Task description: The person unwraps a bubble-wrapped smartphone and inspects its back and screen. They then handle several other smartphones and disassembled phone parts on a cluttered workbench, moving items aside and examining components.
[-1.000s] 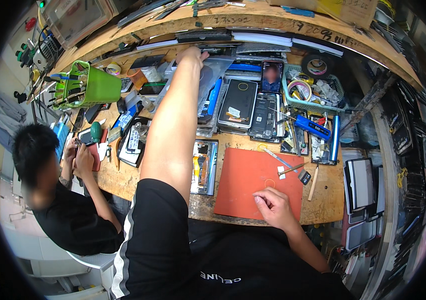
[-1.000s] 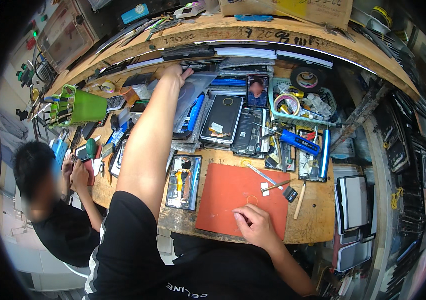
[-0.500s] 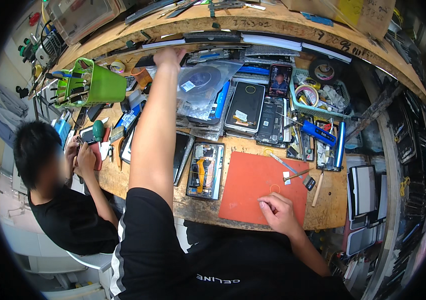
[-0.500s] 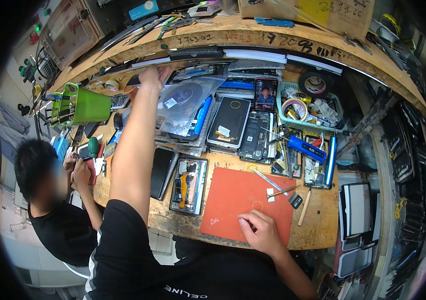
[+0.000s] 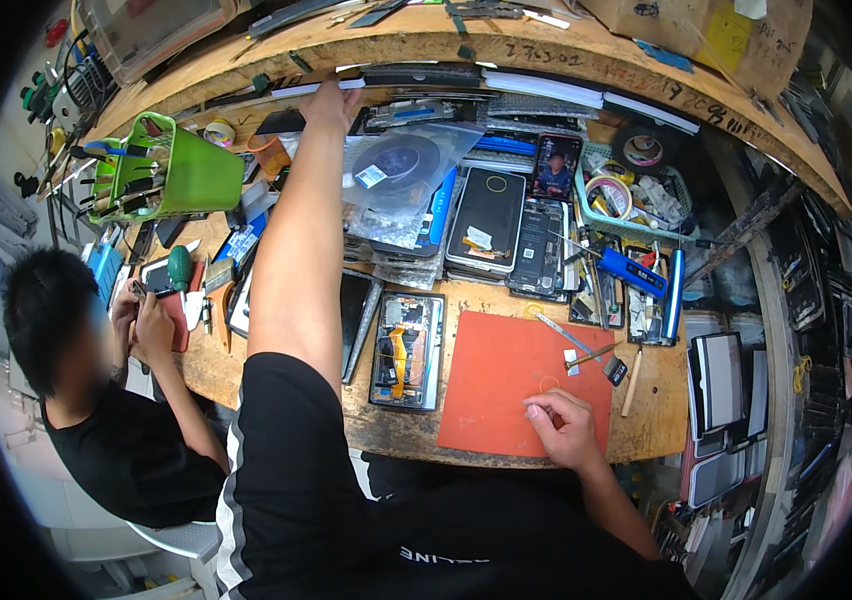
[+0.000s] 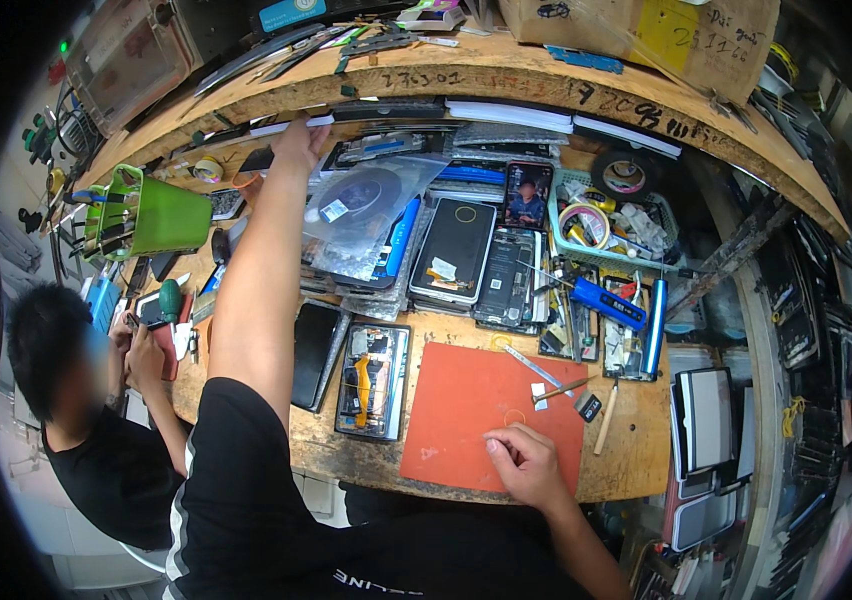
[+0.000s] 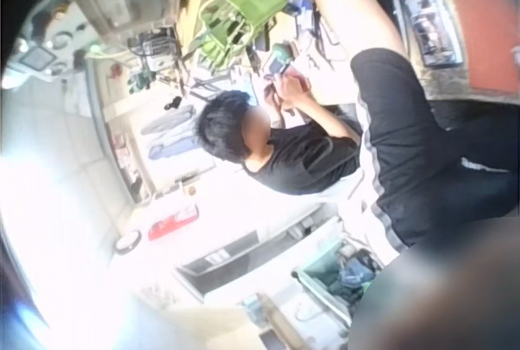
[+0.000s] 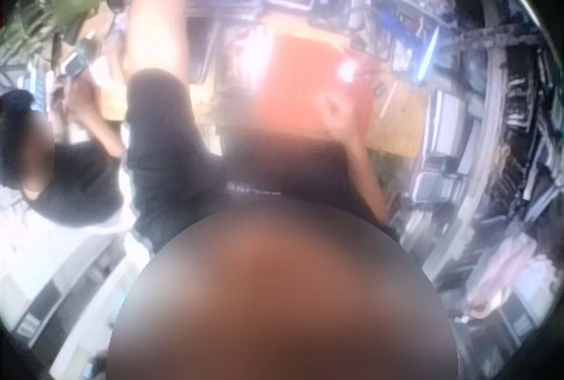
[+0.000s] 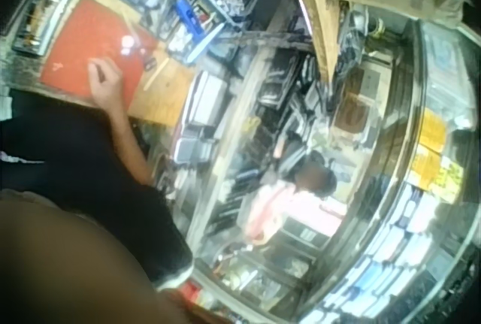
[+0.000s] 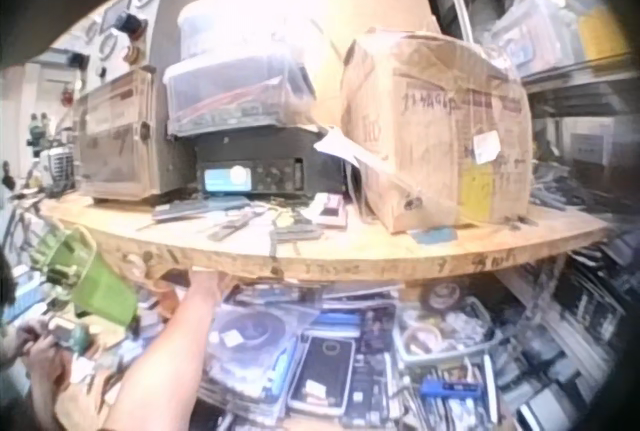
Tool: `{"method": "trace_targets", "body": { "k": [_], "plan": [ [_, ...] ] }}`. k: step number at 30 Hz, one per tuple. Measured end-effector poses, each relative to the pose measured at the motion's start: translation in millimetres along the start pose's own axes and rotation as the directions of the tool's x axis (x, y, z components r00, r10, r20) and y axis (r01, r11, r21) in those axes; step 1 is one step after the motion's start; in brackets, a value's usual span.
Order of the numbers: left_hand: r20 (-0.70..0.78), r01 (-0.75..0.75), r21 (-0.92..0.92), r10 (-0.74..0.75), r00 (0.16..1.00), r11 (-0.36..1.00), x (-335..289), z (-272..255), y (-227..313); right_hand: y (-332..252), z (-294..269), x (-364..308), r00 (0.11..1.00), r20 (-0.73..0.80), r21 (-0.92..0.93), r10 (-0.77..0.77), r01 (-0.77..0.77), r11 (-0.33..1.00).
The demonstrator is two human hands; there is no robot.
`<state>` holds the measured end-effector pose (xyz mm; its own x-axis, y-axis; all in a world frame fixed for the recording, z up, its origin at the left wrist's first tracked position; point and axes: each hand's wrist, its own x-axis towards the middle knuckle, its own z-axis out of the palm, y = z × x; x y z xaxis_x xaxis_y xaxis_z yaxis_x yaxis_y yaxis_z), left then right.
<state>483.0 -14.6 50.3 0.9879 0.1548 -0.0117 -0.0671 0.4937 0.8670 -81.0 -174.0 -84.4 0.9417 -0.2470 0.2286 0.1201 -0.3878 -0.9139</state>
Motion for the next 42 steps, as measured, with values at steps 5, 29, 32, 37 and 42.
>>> {"method": "trace_targets", "body": {
  "k": [5, 29, 32, 37, 42],
  "plan": [
    [-0.047, -0.005, -0.030, 0.003, 0.999, 1.000, -24.0, -6.1, 7.2, 4.8, -1.0, -1.0, 1.000, -0.005, -0.008, 0.001, -0.001, 1.000],
    [-0.169, -0.129, -0.036, 0.121, 0.978, 0.991, -42.8, -49.5, 45.1, 6.9, -6.3, -1.6, 0.996, 0.072, -0.003, 0.054, -0.054, 0.999],
    [-0.136, -0.144, -0.087, 0.132, 0.982, 0.986, -67.4, -60.6, 48.3, 4.4, -3.7, -0.1, 0.999, 0.044, 0.015, 0.015, -0.015, 1.000],
    [-0.069, -0.201, -0.019, 0.200, 0.977, 0.979, -149.4, -74.6, 36.7, -1.3, -3.4, 0.7, 0.998, 0.057, 0.003, -0.010, 0.009, 1.000],
    [0.119, -0.299, 0.004, 0.296, 0.948, 0.954, -266.5, -92.9, 14.4, -3.8, -4.5, 1.4, 0.996, 0.081, -0.043, -0.035, 0.039, 0.998]
  ]
}}
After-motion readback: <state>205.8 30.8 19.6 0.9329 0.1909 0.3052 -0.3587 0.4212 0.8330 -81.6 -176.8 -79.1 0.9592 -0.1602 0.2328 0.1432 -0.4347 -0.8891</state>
